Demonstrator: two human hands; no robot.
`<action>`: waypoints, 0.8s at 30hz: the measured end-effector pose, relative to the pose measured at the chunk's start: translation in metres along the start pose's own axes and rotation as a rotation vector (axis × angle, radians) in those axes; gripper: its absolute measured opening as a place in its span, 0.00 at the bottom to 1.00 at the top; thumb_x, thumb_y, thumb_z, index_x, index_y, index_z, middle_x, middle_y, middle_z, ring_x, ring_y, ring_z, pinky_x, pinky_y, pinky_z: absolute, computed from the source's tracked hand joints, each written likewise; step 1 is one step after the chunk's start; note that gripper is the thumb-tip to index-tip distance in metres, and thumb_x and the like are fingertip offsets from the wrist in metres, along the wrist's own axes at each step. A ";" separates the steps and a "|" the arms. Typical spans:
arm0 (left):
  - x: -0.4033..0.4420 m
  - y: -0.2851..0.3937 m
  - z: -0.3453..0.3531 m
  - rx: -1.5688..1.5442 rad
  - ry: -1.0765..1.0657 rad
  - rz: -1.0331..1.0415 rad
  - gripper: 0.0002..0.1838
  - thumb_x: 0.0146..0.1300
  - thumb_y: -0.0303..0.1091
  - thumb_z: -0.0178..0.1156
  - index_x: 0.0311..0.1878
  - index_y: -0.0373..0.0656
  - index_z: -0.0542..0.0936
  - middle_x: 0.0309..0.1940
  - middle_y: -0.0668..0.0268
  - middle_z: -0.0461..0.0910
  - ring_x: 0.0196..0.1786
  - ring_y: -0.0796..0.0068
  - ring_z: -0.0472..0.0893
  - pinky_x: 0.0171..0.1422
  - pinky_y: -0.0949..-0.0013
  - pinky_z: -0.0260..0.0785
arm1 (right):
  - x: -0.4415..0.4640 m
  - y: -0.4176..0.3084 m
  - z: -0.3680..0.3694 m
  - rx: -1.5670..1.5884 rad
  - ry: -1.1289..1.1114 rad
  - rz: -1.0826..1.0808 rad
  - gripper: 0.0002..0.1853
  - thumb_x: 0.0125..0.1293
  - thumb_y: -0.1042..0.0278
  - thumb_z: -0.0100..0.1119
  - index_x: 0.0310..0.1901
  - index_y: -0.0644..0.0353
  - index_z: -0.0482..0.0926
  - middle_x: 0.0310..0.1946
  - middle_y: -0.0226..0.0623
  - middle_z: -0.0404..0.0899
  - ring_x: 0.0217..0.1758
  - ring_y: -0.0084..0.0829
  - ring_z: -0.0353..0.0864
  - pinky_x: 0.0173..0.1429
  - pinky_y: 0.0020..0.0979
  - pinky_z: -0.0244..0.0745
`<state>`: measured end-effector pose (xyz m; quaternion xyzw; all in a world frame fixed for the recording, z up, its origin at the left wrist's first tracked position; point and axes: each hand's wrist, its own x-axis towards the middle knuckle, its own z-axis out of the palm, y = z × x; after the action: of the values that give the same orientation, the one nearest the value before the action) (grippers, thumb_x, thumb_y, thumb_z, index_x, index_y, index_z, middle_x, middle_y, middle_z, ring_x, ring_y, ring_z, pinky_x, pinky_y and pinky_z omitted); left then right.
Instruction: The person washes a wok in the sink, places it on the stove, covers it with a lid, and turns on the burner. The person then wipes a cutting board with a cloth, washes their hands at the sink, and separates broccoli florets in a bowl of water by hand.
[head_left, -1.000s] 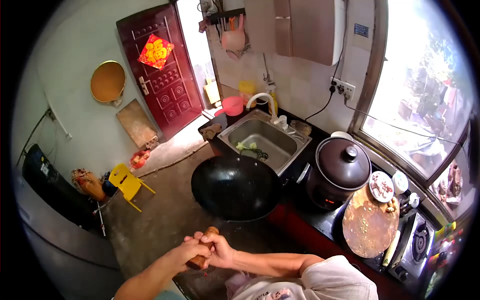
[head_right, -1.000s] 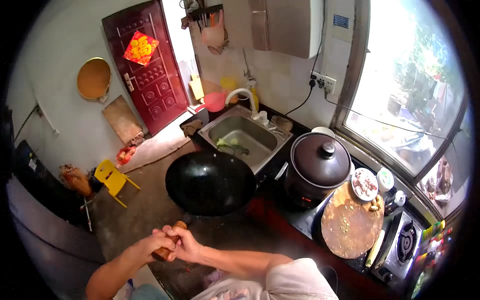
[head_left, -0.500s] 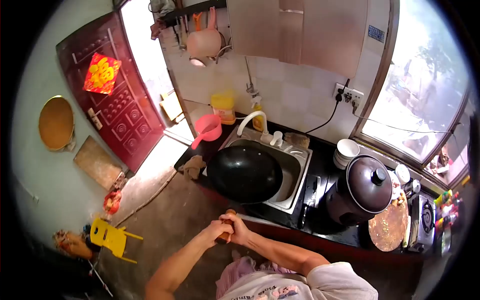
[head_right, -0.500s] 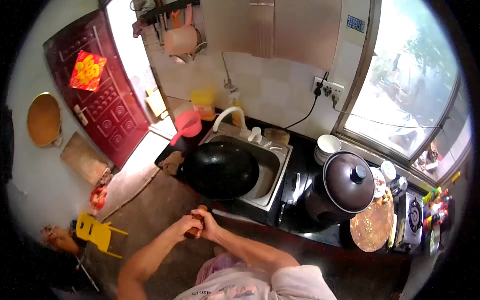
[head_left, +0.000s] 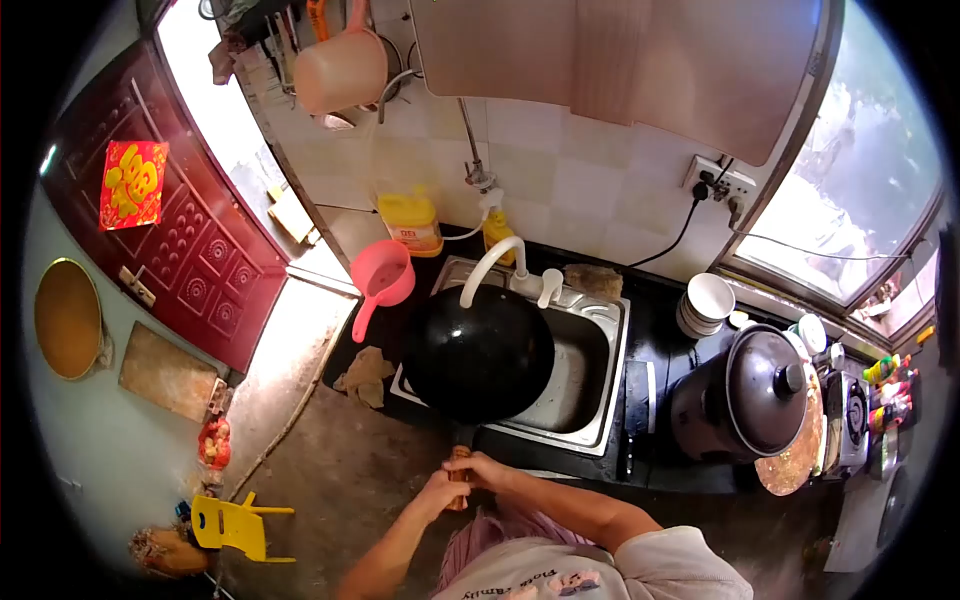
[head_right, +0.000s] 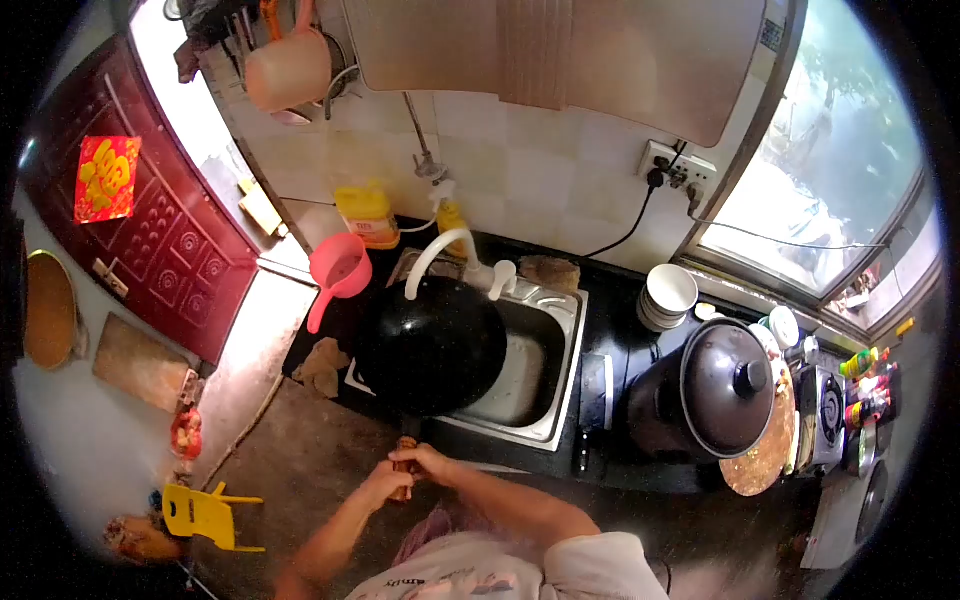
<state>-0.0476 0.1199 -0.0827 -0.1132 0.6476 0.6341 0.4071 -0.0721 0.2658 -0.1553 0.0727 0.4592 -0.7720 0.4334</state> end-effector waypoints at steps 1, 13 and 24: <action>0.001 0.005 0.000 0.005 -0.012 0.014 0.10 0.49 0.28 0.58 0.35 0.35 0.74 0.24 0.64 0.74 0.24 0.72 0.78 0.26 0.70 0.71 | -0.008 -0.017 0.000 -0.109 -0.058 0.079 0.28 0.57 0.44 0.63 0.44 0.65 0.77 0.38 0.38 0.79 0.39 0.31 0.80 0.45 0.31 0.76; 0.011 -0.001 0.001 0.217 0.444 0.260 0.12 0.55 0.34 0.63 0.39 0.40 0.73 0.27 0.67 0.75 0.28 0.76 0.76 0.32 0.69 0.70 | 0.018 -0.196 -0.185 0.157 0.632 -0.324 0.18 0.68 0.56 0.50 0.29 0.64 0.74 0.24 0.41 0.78 0.23 0.36 0.79 0.27 0.34 0.76; 0.095 0.126 -0.015 -0.248 0.442 0.312 0.11 0.67 0.39 0.53 0.37 0.40 0.75 0.26 0.66 0.76 0.25 0.76 0.76 0.30 0.72 0.69 | 0.060 -0.218 -0.155 0.312 0.393 -0.496 0.10 0.65 0.66 0.52 0.43 0.62 0.75 0.36 0.39 0.80 0.35 0.32 0.82 0.38 0.33 0.79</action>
<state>-0.1979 0.1628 -0.0561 -0.1966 0.6477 0.7232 0.1370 -0.3140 0.3935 -0.1329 0.1716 0.4140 -0.8859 0.1195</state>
